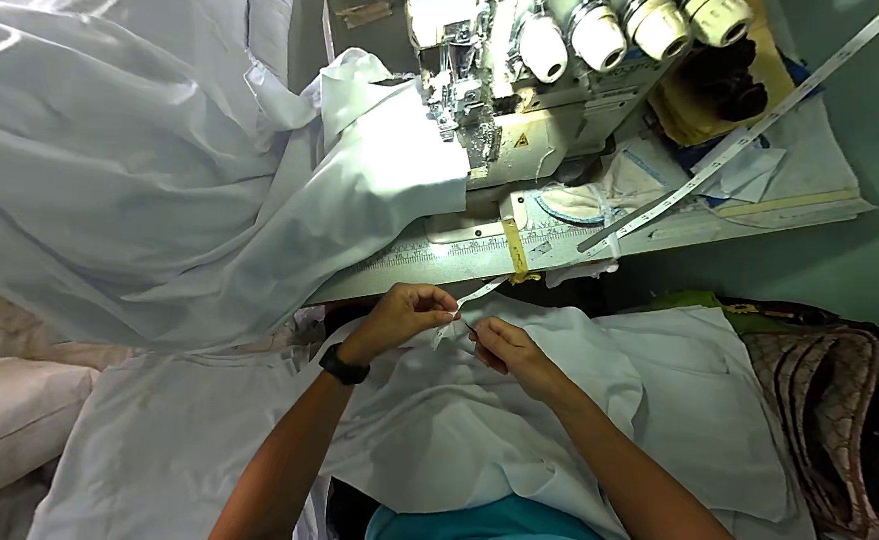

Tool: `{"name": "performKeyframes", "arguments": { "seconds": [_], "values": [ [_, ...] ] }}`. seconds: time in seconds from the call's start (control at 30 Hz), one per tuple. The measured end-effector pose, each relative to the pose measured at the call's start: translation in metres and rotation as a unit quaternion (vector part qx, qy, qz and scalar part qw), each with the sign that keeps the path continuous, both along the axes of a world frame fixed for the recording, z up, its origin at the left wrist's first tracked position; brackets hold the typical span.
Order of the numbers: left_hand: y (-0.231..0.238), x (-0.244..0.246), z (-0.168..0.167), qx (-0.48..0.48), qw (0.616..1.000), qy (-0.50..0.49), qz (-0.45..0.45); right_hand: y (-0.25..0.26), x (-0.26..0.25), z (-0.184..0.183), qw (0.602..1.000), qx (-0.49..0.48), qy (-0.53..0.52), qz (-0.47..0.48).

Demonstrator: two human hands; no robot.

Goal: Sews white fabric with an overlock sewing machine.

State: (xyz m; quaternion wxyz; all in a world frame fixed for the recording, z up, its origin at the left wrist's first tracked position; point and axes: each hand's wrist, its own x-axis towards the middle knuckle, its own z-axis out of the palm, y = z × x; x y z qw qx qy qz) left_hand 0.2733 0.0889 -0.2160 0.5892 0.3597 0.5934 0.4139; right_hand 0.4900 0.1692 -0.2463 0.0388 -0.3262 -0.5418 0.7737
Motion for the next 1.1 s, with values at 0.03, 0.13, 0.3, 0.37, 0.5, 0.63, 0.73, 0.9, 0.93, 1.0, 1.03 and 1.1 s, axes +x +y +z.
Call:
{"name": "performKeyframes", "arguments": {
  "seconds": [0.03, 0.13, 0.3, 0.37, 0.5, 0.63, 0.73, 0.9, 0.93, 1.0, 1.03, 1.1],
  "values": [
    [0.000, -0.005, 0.001, 0.005, 1.000, -0.007, -0.014, -0.001, 0.000, 0.002, 0.999, -0.040, 0.006, -0.016],
    [-0.002, -0.014, 0.003, 0.017, 0.999, 0.000, -0.046, -0.006, 0.001, 0.008, 0.992, -0.120, 0.002, -0.047],
    [-0.009, -0.022, -0.001, 0.017, 0.996, 0.030, -0.083, -0.013, -0.005, 0.015, 0.984, -0.168, -0.013, -0.061],
    [-0.013, -0.022, -0.001, 0.019, 0.993, 0.041, -0.107, -0.017, -0.010, 0.017, 0.981, -0.181, -0.024, -0.061],
    [-0.014, -0.021, 0.003, 0.009, 0.990, 0.054, -0.129, -0.024, -0.022, 0.019, 0.976, -0.204, -0.020, -0.072],
    [-0.013, -0.023, 0.001, 0.012, 0.989, 0.033, -0.142, -0.025, -0.031, 0.022, 0.975, -0.213, -0.003, -0.068],
    [-0.012, -0.024, 0.002, 0.012, 0.989, 0.009, -0.144, -0.022, -0.035, 0.025, 0.973, -0.221, 0.000, -0.062],
    [-0.012, -0.026, 0.003, -0.018, 0.991, 0.009, -0.135, -0.025, -0.039, 0.027, 0.972, -0.220, 0.014, -0.087],
    [-0.013, -0.028, 0.006, -0.027, 0.992, 0.037, -0.121, -0.024, -0.039, 0.028, 0.972, -0.216, 0.024, -0.092],
    [-0.015, -0.032, 0.017, -0.029, 0.991, 0.108, -0.078, -0.017, -0.040, 0.031, 0.976, -0.173, 0.062, -0.116],
    [-0.016, -0.034, 0.025, -0.022, 0.990, 0.130, -0.043, -0.011, -0.043, 0.031, 0.979, -0.126, 0.085, -0.134],
    [-0.016, -0.031, 0.040, 0.016, 0.986, 0.160, 0.042, 0.005, -0.053, 0.033, 0.976, 0.007, 0.112, -0.189]
  ]
}}
